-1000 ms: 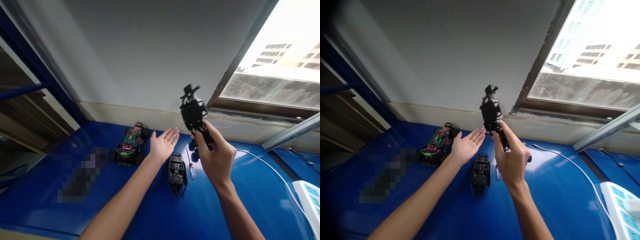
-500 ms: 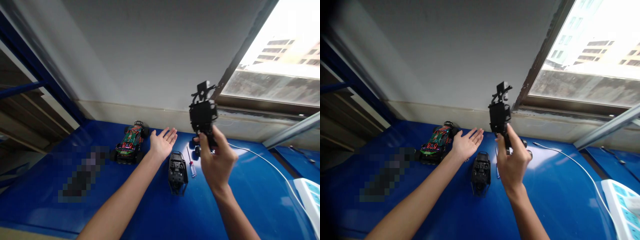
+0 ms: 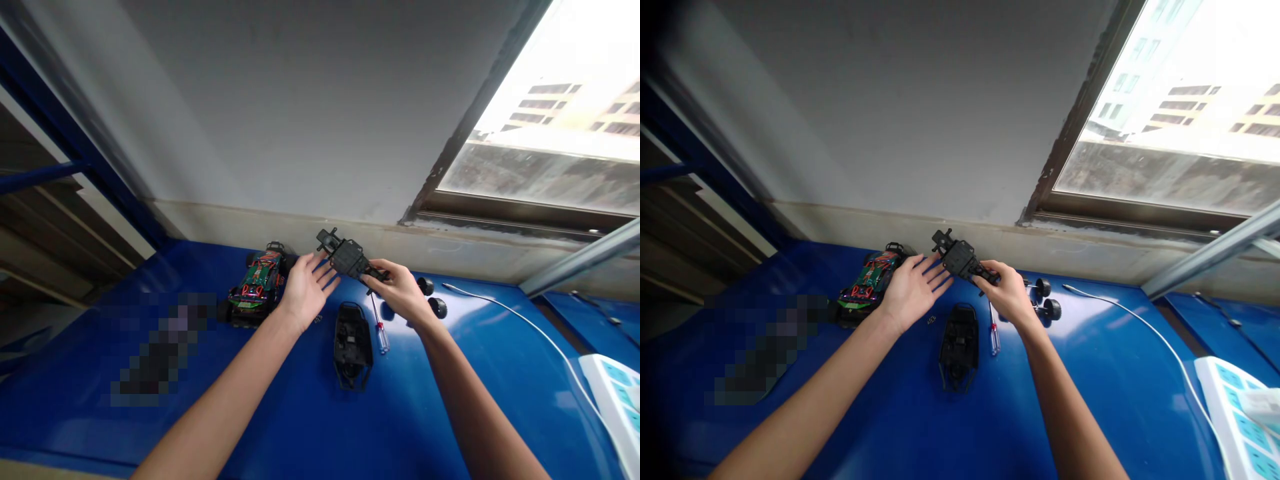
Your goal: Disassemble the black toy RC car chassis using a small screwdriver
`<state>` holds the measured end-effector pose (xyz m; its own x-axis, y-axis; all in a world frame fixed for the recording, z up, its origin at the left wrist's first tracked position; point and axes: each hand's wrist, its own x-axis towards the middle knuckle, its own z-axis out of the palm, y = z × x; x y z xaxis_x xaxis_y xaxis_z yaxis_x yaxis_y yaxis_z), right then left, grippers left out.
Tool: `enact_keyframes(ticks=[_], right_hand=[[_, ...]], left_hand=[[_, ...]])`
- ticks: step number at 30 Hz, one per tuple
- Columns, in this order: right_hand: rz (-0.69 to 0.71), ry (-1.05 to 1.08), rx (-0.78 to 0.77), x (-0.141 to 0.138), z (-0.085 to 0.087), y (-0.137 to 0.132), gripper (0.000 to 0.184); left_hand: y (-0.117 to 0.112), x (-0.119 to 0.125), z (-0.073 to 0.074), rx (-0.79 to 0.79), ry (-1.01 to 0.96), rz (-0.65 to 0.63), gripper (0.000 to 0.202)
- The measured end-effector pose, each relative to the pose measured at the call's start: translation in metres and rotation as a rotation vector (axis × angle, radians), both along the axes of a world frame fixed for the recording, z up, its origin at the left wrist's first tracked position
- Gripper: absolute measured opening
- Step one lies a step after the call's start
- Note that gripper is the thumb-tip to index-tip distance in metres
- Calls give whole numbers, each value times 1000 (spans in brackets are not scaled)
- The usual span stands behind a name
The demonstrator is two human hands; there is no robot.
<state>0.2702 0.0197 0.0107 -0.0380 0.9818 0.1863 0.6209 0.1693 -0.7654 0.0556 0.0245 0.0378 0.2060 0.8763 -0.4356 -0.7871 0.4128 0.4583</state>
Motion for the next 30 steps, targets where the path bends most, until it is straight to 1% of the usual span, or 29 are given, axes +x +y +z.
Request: enact_keyframes(ticks=[2,5,7,10,13,15,19,24,28,30], right_hand=[[44,-21,-32,3,-5,9,30],[103,-32,-45,4,-11,22,35],[153,-31,-33,4,-16,33,39],[226,-58,-14,4,-23,46,37],[271,-125,-15,4,-28,53,34],[300,-177,-4,3,-30,55,35],[330,-267,49,-1,-35,60,38],[289,-314,104,-3,-46,75,38],[270,-306,158,-6,-53,79,38],[250,-287,190,-8,-54,75,39]], left_hand=[[-1,-5,-7,-12,22,3,20],[-1,-7,-19,-44,38,21,12],[0,-5,-28,-64,34,30,12],[2,-1,-39,-87,21,41,13],[3,1,-47,-109,13,30,12],[4,1,-51,-116,10,22,11],[5,-4,-52,-115,8,5,11],[5,-11,-48,-128,34,-20,23],[-4,-17,-43,-143,89,-30,41],[-13,-21,-39,-140,123,-44,45]])
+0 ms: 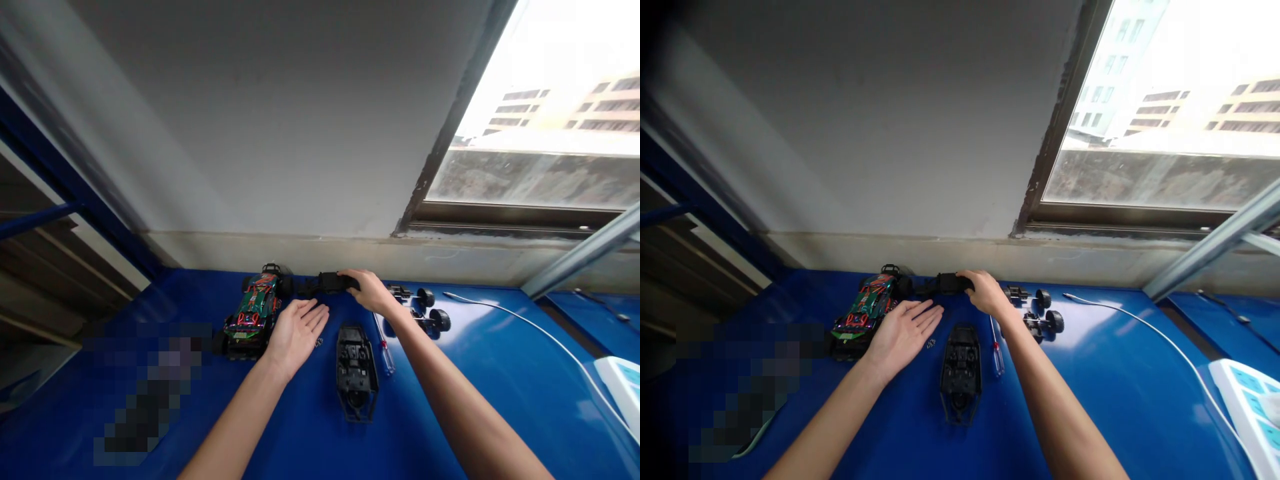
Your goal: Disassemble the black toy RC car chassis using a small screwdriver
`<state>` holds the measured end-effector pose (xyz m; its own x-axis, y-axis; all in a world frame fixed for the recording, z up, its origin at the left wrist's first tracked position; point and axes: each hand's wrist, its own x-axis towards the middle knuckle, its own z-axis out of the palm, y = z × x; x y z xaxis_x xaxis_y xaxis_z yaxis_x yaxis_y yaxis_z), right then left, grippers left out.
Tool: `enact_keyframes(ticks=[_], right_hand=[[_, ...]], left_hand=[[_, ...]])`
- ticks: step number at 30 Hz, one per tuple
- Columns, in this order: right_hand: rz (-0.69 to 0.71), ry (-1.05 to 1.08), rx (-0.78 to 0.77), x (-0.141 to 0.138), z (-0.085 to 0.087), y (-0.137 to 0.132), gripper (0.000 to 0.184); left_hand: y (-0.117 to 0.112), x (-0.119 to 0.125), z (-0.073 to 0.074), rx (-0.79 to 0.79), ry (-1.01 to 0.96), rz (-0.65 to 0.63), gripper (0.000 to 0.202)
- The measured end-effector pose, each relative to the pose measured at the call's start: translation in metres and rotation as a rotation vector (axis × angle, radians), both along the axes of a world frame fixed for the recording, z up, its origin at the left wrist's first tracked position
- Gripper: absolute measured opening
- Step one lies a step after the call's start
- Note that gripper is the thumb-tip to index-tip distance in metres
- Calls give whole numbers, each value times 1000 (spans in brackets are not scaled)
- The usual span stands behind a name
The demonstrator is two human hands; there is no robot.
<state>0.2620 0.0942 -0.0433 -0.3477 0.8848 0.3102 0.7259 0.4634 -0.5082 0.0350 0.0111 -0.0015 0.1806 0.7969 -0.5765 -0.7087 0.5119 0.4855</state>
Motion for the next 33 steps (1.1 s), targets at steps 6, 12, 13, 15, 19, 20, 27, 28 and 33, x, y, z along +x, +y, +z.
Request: enact_keyframes(ticks=[6,12,13,15,19,20,27,28,33], right_hand=[[-107,151,138,-4,9,-38,41],[-198,372,224,-10,21,-95,25],[-208,404,230,-11,22,-103,26],[-227,456,247,-11,20,-117,24],[-288,519,277,-12,10,-133,21],[-296,528,278,-12,8,-134,21],[-276,550,238,-19,6,-137,23],[-280,558,233,-20,7,-137,23],[-328,636,201,-20,7,-140,21]], left_hand=[[-26,-8,2,290,294,-158,25],[-27,-1,2,976,1046,-406,12],[-27,0,3,1054,1095,-450,14],[-28,1,4,1196,1149,-537,20],[-33,-5,-1,1348,1207,-658,41],[-34,-7,-3,1363,1226,-684,47],[-38,-9,-17,1428,1291,-765,66],[-39,-8,-17,1425,1284,-770,65],[-42,-6,-15,1385,1253,-821,66]])
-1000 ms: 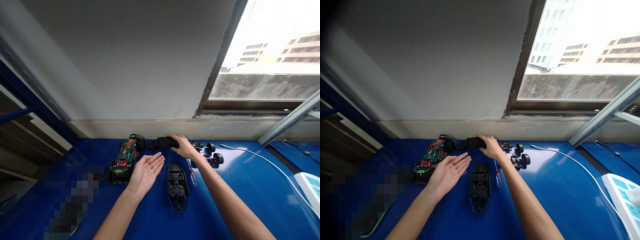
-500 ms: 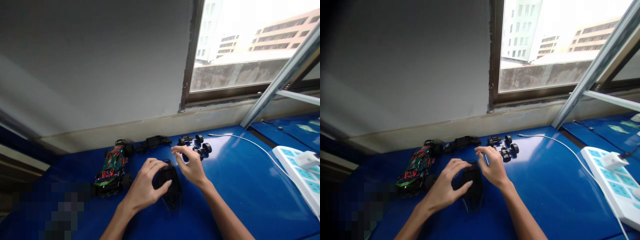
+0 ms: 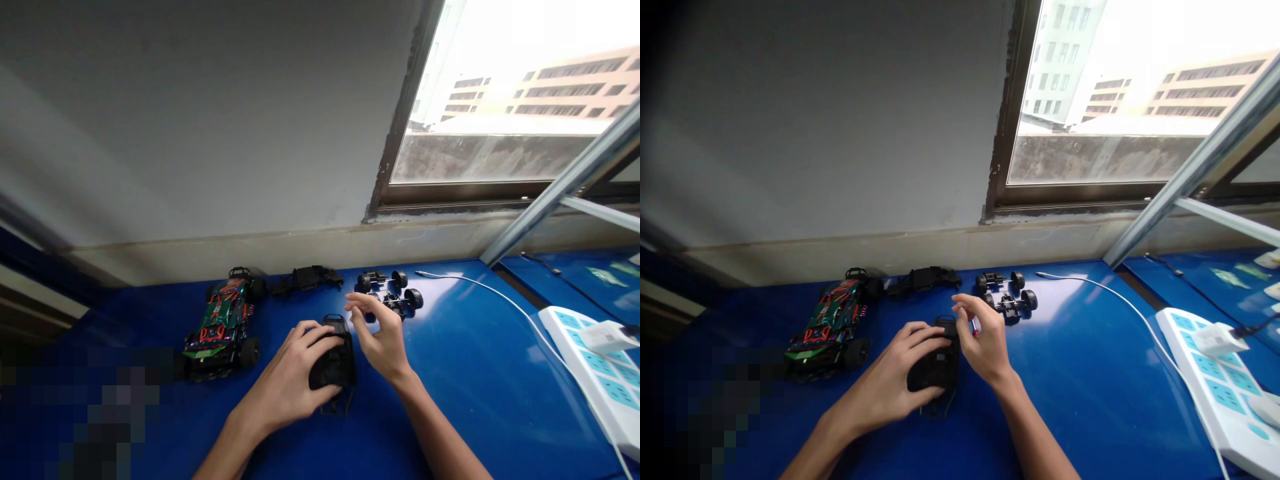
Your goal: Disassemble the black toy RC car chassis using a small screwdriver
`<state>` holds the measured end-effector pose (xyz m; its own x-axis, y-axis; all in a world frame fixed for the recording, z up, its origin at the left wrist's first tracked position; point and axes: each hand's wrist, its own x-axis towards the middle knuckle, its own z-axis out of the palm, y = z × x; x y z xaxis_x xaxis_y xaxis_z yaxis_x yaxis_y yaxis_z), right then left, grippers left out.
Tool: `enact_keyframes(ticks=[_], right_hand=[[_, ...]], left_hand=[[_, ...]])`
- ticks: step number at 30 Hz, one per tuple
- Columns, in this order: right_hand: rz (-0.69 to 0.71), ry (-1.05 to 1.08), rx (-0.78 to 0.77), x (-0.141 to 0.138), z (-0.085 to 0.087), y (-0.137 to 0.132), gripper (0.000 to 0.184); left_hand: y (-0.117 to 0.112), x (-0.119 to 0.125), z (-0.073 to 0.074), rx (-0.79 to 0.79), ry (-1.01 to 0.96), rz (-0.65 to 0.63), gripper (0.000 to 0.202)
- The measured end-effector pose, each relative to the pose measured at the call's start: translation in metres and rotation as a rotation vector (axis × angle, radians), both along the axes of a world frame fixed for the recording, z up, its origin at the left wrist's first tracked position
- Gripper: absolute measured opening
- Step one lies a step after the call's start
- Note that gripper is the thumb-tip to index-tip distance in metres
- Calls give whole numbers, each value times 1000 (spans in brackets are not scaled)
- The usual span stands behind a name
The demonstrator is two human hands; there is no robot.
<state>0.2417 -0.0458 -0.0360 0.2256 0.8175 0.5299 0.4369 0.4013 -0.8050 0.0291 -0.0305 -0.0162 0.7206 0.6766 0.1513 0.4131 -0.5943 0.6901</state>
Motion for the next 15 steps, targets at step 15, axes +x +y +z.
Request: enact_keyframes(ticks=[15], right_hand=[[446,567,-411,-12,-9,1,60]], left_hand=[[4,-7,-14,-107,-673,309,82]])
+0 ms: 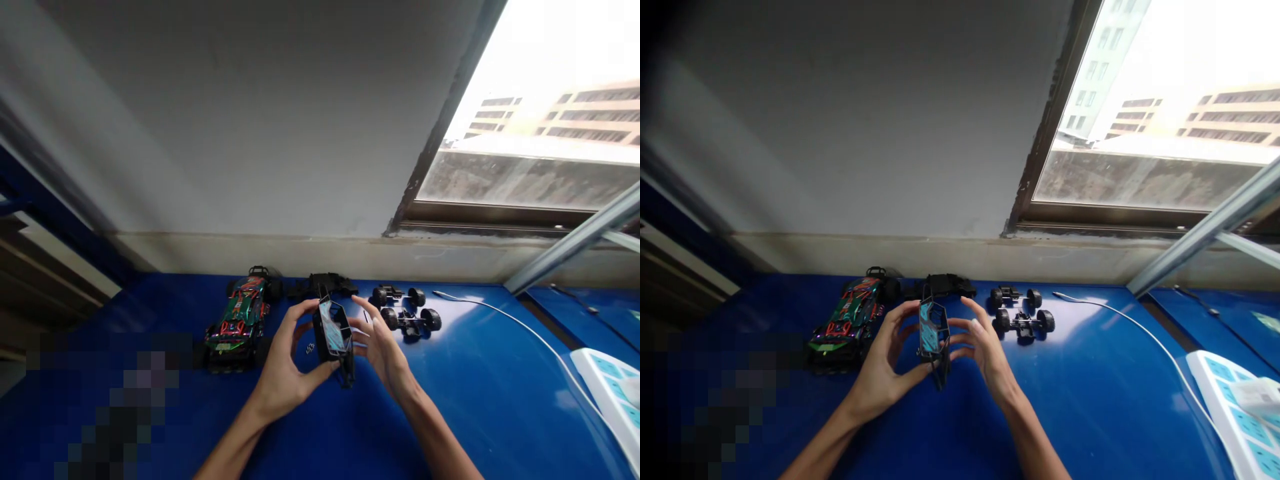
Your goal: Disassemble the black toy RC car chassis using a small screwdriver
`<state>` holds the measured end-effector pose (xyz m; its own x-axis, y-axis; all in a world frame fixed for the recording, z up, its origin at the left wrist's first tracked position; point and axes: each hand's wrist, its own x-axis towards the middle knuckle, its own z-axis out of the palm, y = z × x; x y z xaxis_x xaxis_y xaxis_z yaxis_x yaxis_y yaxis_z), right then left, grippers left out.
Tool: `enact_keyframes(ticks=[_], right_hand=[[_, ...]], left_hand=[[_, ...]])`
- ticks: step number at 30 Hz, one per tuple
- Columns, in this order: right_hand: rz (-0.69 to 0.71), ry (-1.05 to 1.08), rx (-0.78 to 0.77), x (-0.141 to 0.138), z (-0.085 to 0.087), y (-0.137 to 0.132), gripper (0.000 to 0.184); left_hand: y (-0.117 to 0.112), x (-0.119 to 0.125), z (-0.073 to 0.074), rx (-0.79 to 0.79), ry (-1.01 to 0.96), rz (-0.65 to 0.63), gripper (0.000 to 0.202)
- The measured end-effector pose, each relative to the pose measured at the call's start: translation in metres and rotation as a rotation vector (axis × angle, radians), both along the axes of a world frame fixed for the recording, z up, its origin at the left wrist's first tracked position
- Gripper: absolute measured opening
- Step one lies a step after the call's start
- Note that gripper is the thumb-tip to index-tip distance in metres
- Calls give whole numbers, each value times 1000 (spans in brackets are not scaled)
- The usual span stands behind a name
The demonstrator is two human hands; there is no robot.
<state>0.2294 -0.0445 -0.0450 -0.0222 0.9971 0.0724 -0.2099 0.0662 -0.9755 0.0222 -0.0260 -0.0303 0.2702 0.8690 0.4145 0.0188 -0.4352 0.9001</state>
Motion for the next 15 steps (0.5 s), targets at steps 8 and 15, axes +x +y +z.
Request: enact_keyframes(ticks=[8,15], right_hand=[[71,-35,-10,1,3,-5,83],[-30,-70,29,-7,4,-7,73]], left_hand=[[-1,4,-8,212,245,56,87],[-1,6,-17,314,289,199,86]])
